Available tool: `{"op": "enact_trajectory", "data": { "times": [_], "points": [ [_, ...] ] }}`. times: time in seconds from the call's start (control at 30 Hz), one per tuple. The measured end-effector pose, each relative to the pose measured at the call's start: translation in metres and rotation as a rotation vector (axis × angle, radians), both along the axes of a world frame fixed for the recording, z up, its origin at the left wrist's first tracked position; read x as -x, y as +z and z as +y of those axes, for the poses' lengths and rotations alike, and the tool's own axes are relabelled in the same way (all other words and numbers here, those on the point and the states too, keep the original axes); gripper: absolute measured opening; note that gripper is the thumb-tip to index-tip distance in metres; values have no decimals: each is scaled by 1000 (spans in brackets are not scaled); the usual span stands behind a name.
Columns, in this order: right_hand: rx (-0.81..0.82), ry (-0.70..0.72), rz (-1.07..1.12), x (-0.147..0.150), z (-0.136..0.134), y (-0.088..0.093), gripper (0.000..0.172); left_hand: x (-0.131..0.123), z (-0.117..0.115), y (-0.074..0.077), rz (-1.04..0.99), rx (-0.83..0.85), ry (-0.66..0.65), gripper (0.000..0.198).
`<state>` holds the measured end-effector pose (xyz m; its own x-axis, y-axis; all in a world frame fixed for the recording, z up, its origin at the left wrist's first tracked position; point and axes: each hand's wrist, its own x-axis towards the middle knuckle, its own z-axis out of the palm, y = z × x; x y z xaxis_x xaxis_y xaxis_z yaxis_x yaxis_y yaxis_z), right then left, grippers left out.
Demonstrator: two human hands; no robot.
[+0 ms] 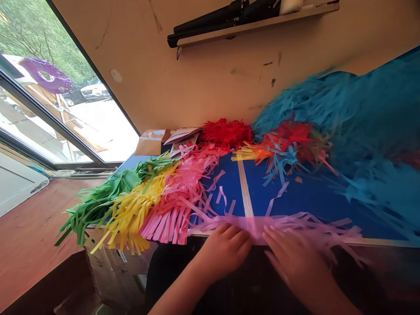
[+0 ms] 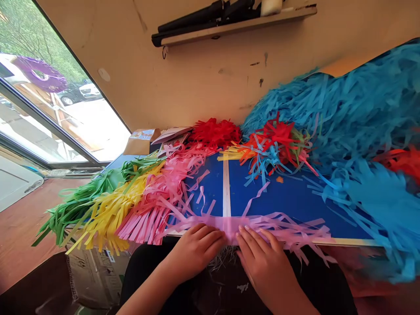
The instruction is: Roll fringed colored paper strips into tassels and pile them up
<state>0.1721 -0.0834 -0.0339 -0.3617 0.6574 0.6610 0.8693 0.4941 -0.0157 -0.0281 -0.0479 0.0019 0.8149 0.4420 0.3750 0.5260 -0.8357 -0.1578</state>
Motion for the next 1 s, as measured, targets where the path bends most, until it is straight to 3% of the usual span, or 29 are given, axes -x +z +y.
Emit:
{"op": "enact_trajectory", "data": {
  "times": [0.2,0.5,0.6,0.8,1.0],
  "points": [
    [-28,82,-5,-7,-1,4,29,3,-2,-3,-54,-17,55,13],
    [69,13,41,-10,12,3,31,1,2,-3,-70,72,97,13],
    [63,10,42,-7,13,3,31,-7,-1,-4,-117,21,139,19],
    [53,-27,17,-2,10,4,31,-21,0,-10,-156,-70,105,8],
    [117,-21,54,-9,9,-1,29,-4,6,-14,-196,-58,122,11]
  ]
}}
